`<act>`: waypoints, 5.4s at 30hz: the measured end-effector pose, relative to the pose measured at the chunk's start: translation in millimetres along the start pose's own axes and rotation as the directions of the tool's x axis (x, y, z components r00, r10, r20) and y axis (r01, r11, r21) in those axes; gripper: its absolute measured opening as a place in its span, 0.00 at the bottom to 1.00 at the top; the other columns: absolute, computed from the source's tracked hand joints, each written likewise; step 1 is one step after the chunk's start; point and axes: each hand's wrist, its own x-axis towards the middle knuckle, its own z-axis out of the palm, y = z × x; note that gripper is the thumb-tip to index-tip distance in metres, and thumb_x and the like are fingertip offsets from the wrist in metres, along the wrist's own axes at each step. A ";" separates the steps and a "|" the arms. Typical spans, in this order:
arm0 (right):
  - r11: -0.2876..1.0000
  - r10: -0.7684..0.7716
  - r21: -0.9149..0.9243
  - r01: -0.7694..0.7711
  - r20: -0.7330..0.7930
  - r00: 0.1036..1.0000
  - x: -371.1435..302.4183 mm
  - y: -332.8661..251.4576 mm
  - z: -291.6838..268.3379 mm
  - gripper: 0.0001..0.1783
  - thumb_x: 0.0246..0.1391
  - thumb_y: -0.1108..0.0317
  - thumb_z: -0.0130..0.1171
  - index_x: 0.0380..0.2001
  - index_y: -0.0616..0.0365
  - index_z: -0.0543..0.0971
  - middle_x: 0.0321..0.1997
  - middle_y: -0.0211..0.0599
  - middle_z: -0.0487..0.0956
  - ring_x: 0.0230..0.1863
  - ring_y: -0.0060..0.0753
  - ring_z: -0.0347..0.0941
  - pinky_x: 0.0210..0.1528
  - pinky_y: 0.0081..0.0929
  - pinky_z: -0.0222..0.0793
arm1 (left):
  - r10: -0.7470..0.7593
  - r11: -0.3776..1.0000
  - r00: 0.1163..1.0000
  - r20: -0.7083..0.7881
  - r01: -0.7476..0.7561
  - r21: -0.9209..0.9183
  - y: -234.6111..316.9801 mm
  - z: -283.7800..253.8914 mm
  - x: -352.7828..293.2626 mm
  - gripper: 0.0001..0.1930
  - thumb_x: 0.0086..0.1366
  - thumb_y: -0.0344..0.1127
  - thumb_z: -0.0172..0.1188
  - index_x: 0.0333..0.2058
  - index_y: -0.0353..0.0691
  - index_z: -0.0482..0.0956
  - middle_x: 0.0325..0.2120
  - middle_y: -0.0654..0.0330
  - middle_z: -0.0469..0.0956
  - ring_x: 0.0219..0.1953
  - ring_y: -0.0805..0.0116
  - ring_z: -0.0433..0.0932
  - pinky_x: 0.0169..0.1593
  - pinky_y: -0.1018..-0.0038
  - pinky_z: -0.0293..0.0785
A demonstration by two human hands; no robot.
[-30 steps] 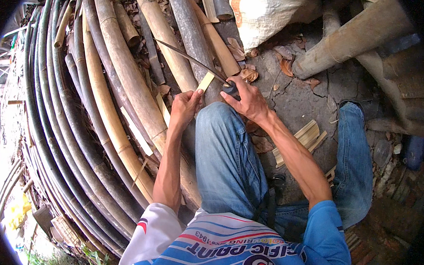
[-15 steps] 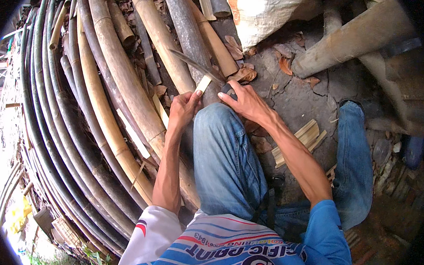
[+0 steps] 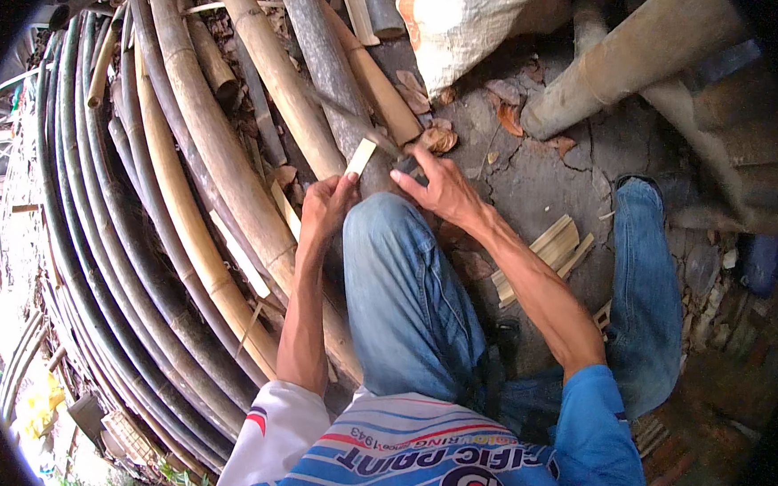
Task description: The person sits on the ground and uses a knife to split and shape thin bamboo strips. They repeatedly cut, align, and stack the strips while working on a small woven bamboo lattice.
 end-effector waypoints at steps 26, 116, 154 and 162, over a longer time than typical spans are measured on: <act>0.980 -0.033 -0.196 0.032 -0.003 0.999 -11.1 9.5 12.1 0.23 0.59 0.54 0.59 0.42 0.64 0.68 0.25 0.57 0.76 0.29 0.59 0.77 0.29 0.44 0.71 | -0.040 0.999 0.996 0.079 0.043 -0.033 2.9 1.2 1.4 0.24 0.68 0.51 0.56 0.23 0.35 0.78 0.15 0.69 0.70 0.18 0.80 0.65 0.23 0.77 0.61; 0.996 0.069 -0.036 -0.084 -0.313 0.947 -167.8 -66.8 -99.0 0.09 0.55 0.71 0.57 0.31 0.65 0.68 0.31 0.46 0.72 0.34 0.45 0.71 0.39 0.40 0.65 | 0.405 0.761 0.883 0.237 -0.469 0.448 119.5 92.0 -174.3 0.20 0.68 0.49 0.53 0.33 0.35 0.81 0.25 0.44 0.77 0.30 0.43 0.77 0.35 0.59 0.70; 0.939 0.306 0.035 -0.343 -0.540 0.784 -196.3 -11.1 -55.6 0.07 0.54 0.74 0.58 0.32 0.64 0.70 0.32 0.51 0.72 0.38 0.54 0.71 0.42 0.44 0.65 | 0.506 0.417 0.835 0.217 -0.457 0.786 89.7 162.3 -169.0 0.20 0.66 0.51 0.53 0.30 0.38 0.80 0.28 0.44 0.80 0.33 0.43 0.81 0.37 0.53 0.77; 0.924 0.298 -0.016 -0.382 -0.596 0.746 -192.1 -6.1 -50.0 0.06 0.54 0.75 0.56 0.31 0.65 0.70 0.32 0.53 0.71 0.39 0.56 0.70 0.42 0.45 0.64 | 0.497 0.435 0.844 0.203 -0.444 0.783 91.8 169.9 -171.4 0.19 0.67 0.50 0.53 0.30 0.38 0.80 0.29 0.45 0.81 0.33 0.43 0.81 0.36 0.54 0.77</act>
